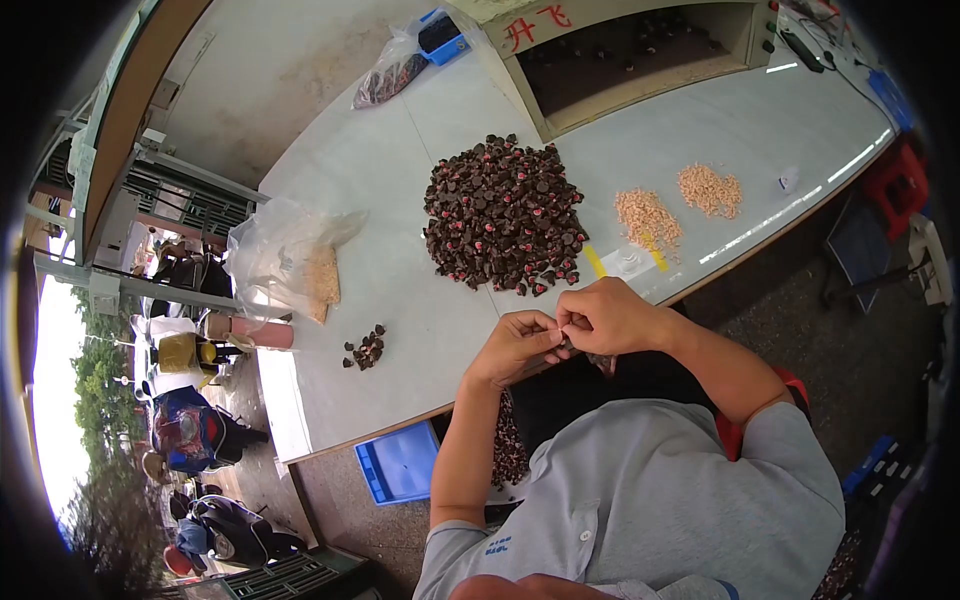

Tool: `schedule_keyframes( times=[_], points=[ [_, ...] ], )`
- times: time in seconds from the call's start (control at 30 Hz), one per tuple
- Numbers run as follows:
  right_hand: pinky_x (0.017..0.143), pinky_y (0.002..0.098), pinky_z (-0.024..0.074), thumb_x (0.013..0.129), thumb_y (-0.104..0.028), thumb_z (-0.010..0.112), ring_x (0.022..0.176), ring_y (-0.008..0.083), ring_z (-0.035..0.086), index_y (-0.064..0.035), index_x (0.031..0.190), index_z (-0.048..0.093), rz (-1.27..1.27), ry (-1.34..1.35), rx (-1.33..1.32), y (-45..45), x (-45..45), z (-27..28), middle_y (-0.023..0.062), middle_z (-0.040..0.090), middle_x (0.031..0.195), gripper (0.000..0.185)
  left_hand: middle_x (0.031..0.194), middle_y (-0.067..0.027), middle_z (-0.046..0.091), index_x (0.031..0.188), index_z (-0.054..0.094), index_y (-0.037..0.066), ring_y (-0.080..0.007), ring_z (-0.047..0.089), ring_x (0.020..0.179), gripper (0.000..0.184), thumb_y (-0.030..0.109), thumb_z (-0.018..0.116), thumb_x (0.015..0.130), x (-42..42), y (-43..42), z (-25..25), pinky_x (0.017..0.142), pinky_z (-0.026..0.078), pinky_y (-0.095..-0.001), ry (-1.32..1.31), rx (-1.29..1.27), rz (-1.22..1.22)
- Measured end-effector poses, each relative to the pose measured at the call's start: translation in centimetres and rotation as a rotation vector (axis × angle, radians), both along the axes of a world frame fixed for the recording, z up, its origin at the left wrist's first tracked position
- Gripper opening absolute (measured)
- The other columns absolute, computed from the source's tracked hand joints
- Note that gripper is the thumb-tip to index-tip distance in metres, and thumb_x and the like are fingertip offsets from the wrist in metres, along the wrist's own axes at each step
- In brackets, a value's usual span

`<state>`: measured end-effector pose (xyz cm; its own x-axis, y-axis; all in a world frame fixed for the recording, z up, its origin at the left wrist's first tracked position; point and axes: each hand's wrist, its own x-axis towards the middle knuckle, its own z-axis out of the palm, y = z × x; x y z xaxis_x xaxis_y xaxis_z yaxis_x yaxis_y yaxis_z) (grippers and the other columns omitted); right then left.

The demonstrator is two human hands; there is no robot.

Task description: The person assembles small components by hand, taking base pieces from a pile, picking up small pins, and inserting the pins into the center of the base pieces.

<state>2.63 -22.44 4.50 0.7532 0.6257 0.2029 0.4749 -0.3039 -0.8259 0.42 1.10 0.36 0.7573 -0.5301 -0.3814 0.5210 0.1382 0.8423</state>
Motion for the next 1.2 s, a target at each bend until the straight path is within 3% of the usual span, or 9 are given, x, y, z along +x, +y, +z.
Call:
schedule_keyframes(
  times=[0.27,0.63,1.2],
  points=[
    [0.053,0.0347,0.0479,0.082,-0.009,0.072,0.053,0.0217,0.063,-0.0048,0.086,0.067,-0.032,-0.014,0.004,-0.6,0.5,0.1,0.0059,0.062,0.06,0.008,0.097,-0.0135,0.076,0.107,0.072,-0.004,-0.0144,0.073,0.083,0.019,0.013,0.073,0.098,0.0,0.1,-0.5,0.072,0.059,-0.0246,-0.025,0.013,0.013],
    [0.056,0.0426,0.0498,0.079,-0.007,0.071,0.06,0.033,0.066,-0.0072,0.083,0.063,-0.239,-0.518,-0.361,-6.8,4.2,2.2,0.0104,0.065,0.065,0.008,0.113,-0.0139,0.074,0.117,0.072,-0.006,-0.0151,0.072,0.091,0.024,0.006,0.072,0.097,-0.2,-0.2,-0.1,0.078,0.059,-0.0262,-0.047,-0.014,0.049],
    [0.061,0.0481,0.0524,0.083,-0.01,0.069,0.065,0.0366,0.067,-0.0053,0.083,0.063,-0.246,-0.584,-0.578,-6.8,4.5,1.2,0.0134,0.066,0.068,0.007,0.115,-0.0133,0.074,0.119,0.07,-0.006,-0.0148,0.071,0.091,0.025,0.005,0.072,0.097,-0.2,-0.1,0.0,0.079,0.059,-0.0259,-0.033,-0.011,0.053]
  ],
)
